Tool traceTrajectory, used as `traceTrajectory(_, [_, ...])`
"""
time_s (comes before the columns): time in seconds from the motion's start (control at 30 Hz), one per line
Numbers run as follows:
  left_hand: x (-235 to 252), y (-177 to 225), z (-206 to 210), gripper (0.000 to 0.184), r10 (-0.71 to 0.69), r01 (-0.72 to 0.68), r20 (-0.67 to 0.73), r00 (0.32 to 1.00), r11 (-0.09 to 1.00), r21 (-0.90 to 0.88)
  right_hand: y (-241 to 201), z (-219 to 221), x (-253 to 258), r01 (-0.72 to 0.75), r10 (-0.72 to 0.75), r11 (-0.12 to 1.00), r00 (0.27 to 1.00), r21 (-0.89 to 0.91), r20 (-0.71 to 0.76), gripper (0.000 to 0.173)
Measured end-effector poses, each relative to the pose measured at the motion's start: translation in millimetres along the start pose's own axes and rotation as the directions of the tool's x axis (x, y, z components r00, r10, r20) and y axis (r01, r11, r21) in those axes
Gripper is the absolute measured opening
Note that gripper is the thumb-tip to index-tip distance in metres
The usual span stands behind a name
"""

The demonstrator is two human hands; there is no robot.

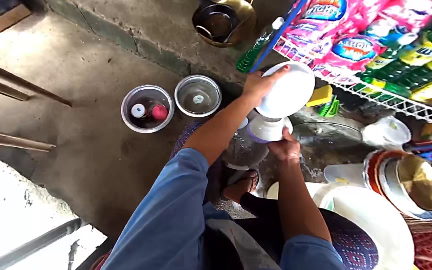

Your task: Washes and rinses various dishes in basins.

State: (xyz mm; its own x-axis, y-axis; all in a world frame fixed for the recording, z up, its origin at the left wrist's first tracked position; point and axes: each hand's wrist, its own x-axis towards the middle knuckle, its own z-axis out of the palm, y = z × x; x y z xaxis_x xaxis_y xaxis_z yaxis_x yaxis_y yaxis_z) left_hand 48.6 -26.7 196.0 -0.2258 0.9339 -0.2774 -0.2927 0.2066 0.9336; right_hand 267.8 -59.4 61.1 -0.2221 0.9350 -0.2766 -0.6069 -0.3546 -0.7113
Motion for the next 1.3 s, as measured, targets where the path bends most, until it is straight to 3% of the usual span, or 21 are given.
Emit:
traceTrajectory(0.2, [3, 7, -3, 0.05, -0.009, 0.012, 0.035, 0.999, 0.998, -0.059, 9, -4, -2, 0.002, -0.002, 1.0, 1.0, 0.009, -0.013, 0.032])
traceTrajectory(0.47, [5, 11, -6, 0.048, -0.01, 0.012, 0.025, 1.0, 0.996, -0.088, 15, -8, -7, 0.026, -0.017, 0.987, 0.998, 0.158, -0.054, 0.029])
traceTrajectory(0.6, [4, 15, -12, 0.051, -0.037, 0.041, 0.038, 0.999, 0.992, -0.122, 25, -10, -9, 0.031, -0.031, 1.0, 0.984, -0.003, -0.174, 0.034])
traceTrajectory(0.7, [-1, 26, -22, 0.052, -0.064, 0.084, 0.084, 0.994, 0.964, -0.254, 34, -12, -11, 0.037, -0.071, 0.99, 0.966, -0.137, -0.249, 0.032])
traceTrajectory(0.77, [-4, 39, -37, 0.049, -0.073, 0.121, 0.143, 0.987, 0.922, -0.369, 38, -6, -11, 0.035, -0.071, 0.984, 0.977, -0.176, -0.202, 0.03])
traceTrajectory(0.87, [-4, 65, -83, 0.04, -0.006, 0.113, 0.227, 0.974, 0.879, -0.463, 46, 27, 0, 0.02, -0.017, 0.981, 1.0, -0.191, 0.018, 0.035])
traceTrajectory(0.93, [-2, 77, -132, 0.039, 0.11, 0.003, 0.221, 0.969, 0.89, -0.456, 62, 65, 17, -0.022, 0.05, 0.986, 0.984, -0.163, 0.172, 0.055])
traceTrajectory(1.0, [4, 81, -194, 0.044, 0.199, -0.133, 0.155, 0.968, 0.925, -0.355, 88, 108, 41, -0.102, 0.16, 0.977, 0.933, -0.19, 0.322, 0.059])
traceTrajectory(1.1, [-2, 76, -292, 0.046, 0.184, -0.186, -0.075, 0.98, 0.982, -0.034, 147, 170, 78, -0.242, 0.362, 0.924, 0.801, -0.296, 0.476, 0.041])
traceTrajectory(1.2, [-6, 52, -379, 0.039, 0.227, -0.155, -0.166, 0.96, 0.919, 0.362, 220, 230, 105, -0.293, 0.536, 0.817, 0.705, -0.497, 0.465, 0.03])
traceTrajectory(1.3, [-9, 21, -437, 0.035, 0.208, -0.078, -0.165, 0.964, 0.816, 0.573, 282, 273, 117, -0.258, 0.672, 0.622, 0.66, -0.739, 0.336, 0.029])
